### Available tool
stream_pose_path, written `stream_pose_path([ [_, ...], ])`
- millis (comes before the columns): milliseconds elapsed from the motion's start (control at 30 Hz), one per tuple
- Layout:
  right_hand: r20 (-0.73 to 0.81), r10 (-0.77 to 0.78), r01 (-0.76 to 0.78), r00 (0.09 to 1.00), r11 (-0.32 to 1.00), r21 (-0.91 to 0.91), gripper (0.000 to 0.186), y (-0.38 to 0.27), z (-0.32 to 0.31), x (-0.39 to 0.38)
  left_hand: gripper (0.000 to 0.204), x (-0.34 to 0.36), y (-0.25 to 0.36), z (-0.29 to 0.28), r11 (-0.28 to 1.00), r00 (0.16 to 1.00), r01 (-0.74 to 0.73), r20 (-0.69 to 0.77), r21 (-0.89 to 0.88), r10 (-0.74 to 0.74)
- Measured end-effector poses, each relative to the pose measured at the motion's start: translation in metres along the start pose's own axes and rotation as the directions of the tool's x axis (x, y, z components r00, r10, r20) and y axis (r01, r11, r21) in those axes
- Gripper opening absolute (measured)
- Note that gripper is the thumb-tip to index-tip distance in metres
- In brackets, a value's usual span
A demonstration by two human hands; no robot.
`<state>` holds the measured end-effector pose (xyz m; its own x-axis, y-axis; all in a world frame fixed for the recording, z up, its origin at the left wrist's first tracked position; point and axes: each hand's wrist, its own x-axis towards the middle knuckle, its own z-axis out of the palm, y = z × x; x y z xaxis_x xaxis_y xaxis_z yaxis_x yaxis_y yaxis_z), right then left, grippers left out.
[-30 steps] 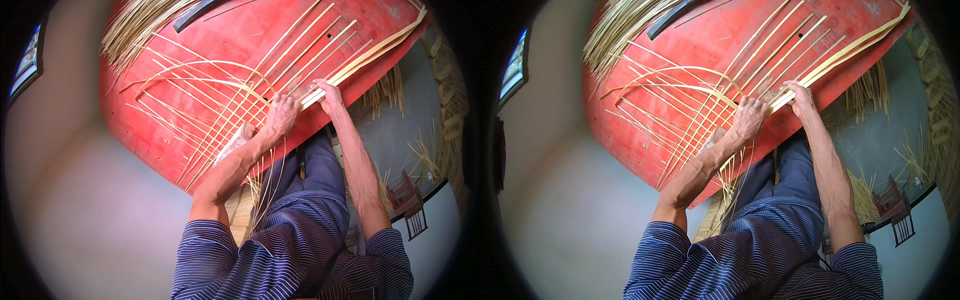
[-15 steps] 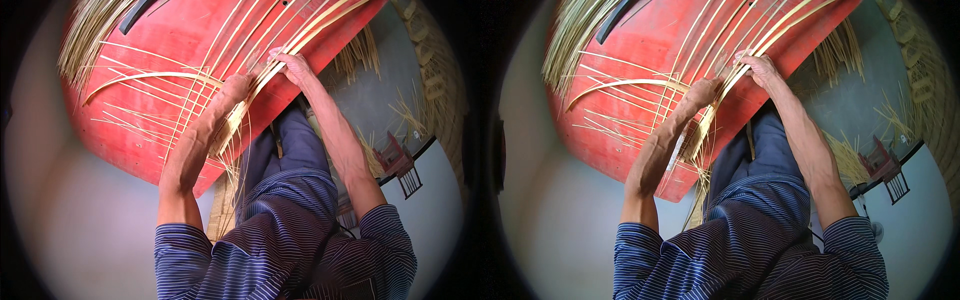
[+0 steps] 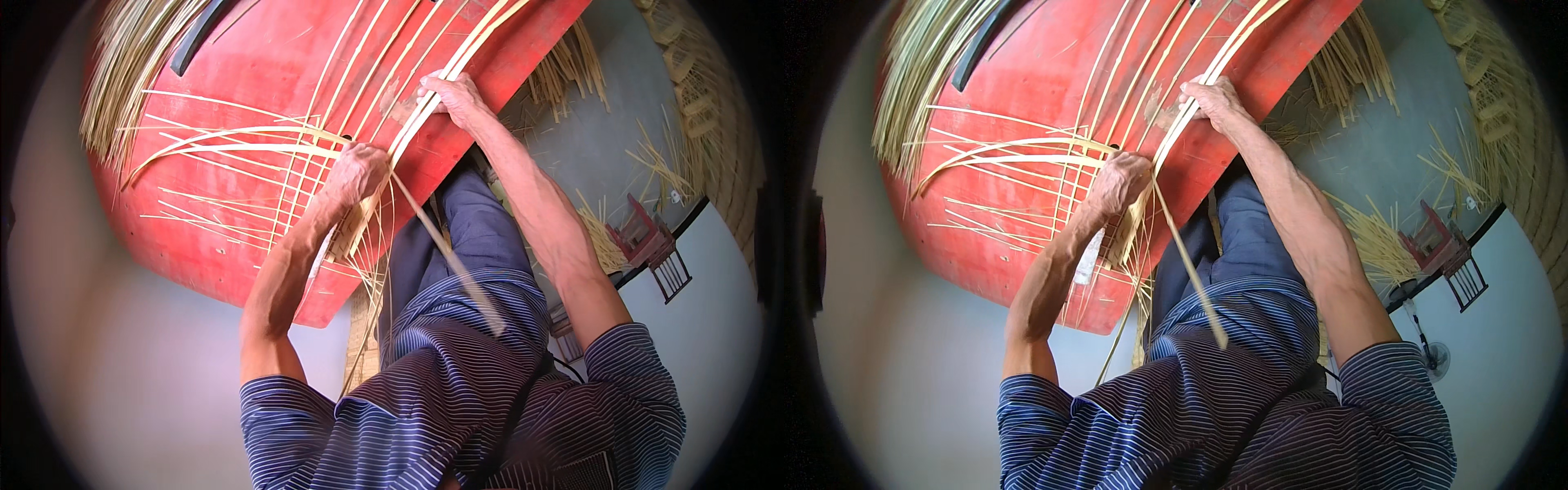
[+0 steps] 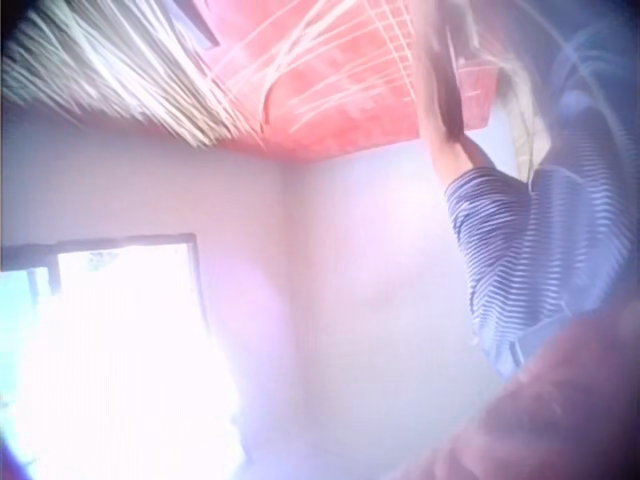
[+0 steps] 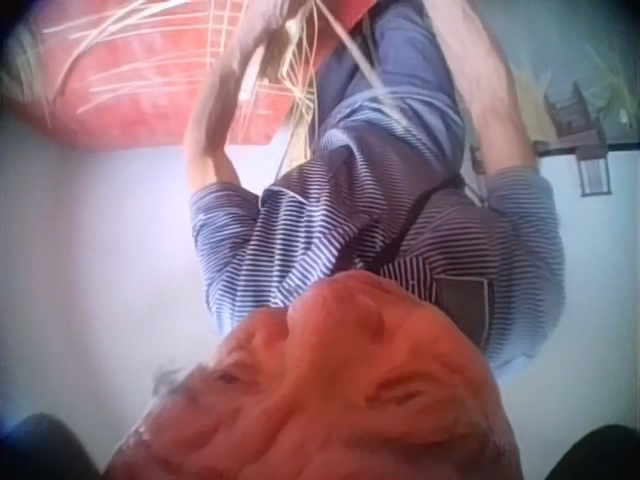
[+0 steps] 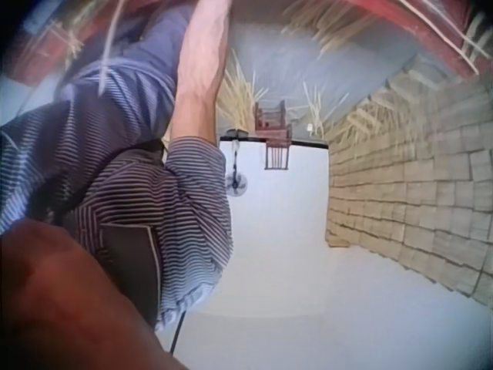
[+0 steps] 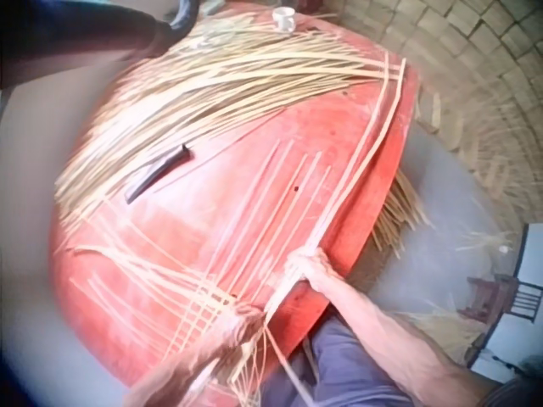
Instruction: The person weaves thin bamboo strips by hand on a red work surface. They interlace the strips in a repetitive pattern, occasionally using a small wooden block to press the weave tight.
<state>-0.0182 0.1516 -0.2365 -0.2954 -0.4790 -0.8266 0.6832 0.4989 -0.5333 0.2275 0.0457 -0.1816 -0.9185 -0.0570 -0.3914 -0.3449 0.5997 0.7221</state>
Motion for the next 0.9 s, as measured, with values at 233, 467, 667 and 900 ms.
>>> stream_pose_path([
  [233, -0.143, 0.024, -0.021, 0.989, 0.999, 0.025, 0.019, -0.001, 0.005, 0.009, 0.032, -0.021, 0.044, -0.034, 0.926, 0.986, -0.152, -0.007, 0.345, 0.164],
  [467, -0.129, -0.086, 0.139, 0.988, 0.856, 0.498, 0.013, -0.053, -0.013, 0.022, 0.039, -0.018, 0.071, -0.035, 0.836, 0.792, 0.546, 0.293, 0.052, -0.535],
  [667, -0.341, -0.246, 0.383, 0.908, 0.817, 0.431, 0.011, -0.136, -0.107, 0.059, 0.032, -0.025, 0.055, 0.021, 0.657, 0.772, 0.569, 0.047, -0.495, -0.634],
  [900, -0.311, -0.677, 0.744, 0.666, 0.634, 0.211, 0.013, -0.212, 0.045, 0.022, 0.025, -0.034, 0.041, 0.042, 0.419, 0.669, 0.574, 0.108, -0.703, -0.735],
])
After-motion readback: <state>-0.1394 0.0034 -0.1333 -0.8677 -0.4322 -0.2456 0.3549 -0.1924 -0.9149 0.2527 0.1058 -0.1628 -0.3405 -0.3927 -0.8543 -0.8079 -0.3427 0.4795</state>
